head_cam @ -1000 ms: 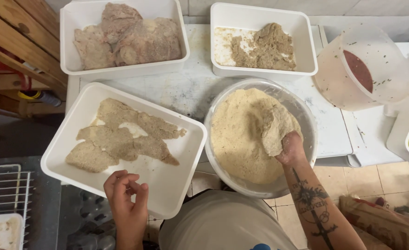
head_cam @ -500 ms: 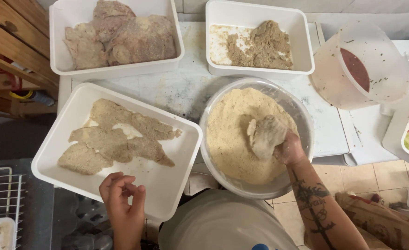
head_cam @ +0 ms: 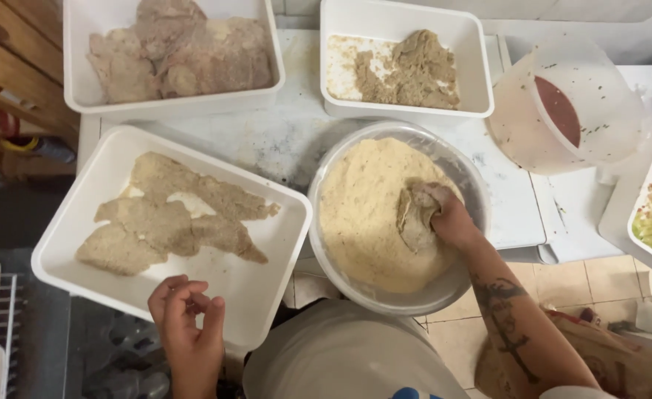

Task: Breading raw chicken fillets by coating them in breadcrumbs and placing them in a tray

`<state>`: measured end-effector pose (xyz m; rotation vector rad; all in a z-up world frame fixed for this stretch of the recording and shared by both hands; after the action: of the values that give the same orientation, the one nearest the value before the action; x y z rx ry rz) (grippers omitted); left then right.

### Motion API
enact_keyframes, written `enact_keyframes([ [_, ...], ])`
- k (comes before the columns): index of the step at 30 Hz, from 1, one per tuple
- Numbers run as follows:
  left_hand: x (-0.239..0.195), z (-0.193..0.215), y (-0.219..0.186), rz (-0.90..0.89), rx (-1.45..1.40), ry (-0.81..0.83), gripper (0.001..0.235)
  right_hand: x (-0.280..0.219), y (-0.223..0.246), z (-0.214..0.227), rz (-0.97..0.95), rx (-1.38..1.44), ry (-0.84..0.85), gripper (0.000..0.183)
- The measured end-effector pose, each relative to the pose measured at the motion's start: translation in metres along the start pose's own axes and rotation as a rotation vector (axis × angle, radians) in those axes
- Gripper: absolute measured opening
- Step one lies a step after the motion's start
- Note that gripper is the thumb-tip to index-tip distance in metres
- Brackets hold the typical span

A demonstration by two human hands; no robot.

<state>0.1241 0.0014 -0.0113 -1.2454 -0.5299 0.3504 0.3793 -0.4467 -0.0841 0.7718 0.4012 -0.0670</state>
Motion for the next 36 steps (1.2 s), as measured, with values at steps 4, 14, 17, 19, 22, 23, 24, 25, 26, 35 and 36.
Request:
enact_keyframes([
  [4, 0.003, 0.004, -0.006, -0.022, 0.013, -0.015, 0.020, -0.004, 0.002, 0.006, 0.289, -0.175, -0.069, 0.075],
  [14, 0.001, 0.013, 0.001, -0.021, 0.010, -0.015, 0.022, -0.029, 0.052, 0.015, -0.464, -0.429, -0.024, 0.064],
  [17, 0.003, 0.014, -0.004, -0.036, 0.012, -0.023, 0.023, -0.033, 0.054, 0.029, -0.420, -0.312, -0.055, 0.014],
  [19, 0.004, 0.017, -0.005, -0.033, 0.013, -0.024, 0.022, -0.045, 0.060, 0.042, -0.327, -0.161, -0.071, 0.010],
  [22, 0.007, 0.018, -0.006, -0.018, 0.018, -0.032, 0.020, -0.038, 0.049, 0.060, -0.085, -0.165, -0.212, 0.007],
  [23, 0.008, 0.018, -0.005, -0.007, 0.020, -0.039, 0.019, -0.035, 0.044, 0.067, 0.067, -0.320, -0.333, 0.008],
  [24, 0.007, 0.019, -0.002, -0.005, 0.017, -0.036, 0.019, -0.035, 0.042, 0.067, 0.063, -0.323, -0.334, 0.008],
  [25, 0.007, 0.019, 0.002, -0.010, 0.009, -0.034, 0.019, -0.034, 0.042, 0.068, 0.067, -0.456, -0.348, 0.009],
  [26, 0.008, 0.019, 0.007, -0.016, 0.000, -0.032, 0.020, -0.033, 0.041, 0.069, 0.070, -0.588, -0.360, 0.010],
  [35, 0.013, 0.017, 0.000, -0.055, 0.077, -0.016, 0.018, -0.071, 0.090, 0.094, 0.343, -0.324, -0.516, 0.019],
  [36, 0.008, 0.021, -0.003, -0.044, 0.084, -0.018, 0.018, -0.064, 0.086, 0.090, 0.341, -0.324, -0.503, 0.019],
])
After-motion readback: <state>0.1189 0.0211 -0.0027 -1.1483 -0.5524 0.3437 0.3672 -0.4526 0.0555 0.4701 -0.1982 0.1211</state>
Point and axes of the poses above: each hand's wrist, its own x-axis towards the middle knuckle, its own z-axis out of the back of the hand, y = z × x, the point moved 5 cm from there along x, towards the middle knuckle, and after that the axes turned 8 degrees about -z, right-handed, at the moved point
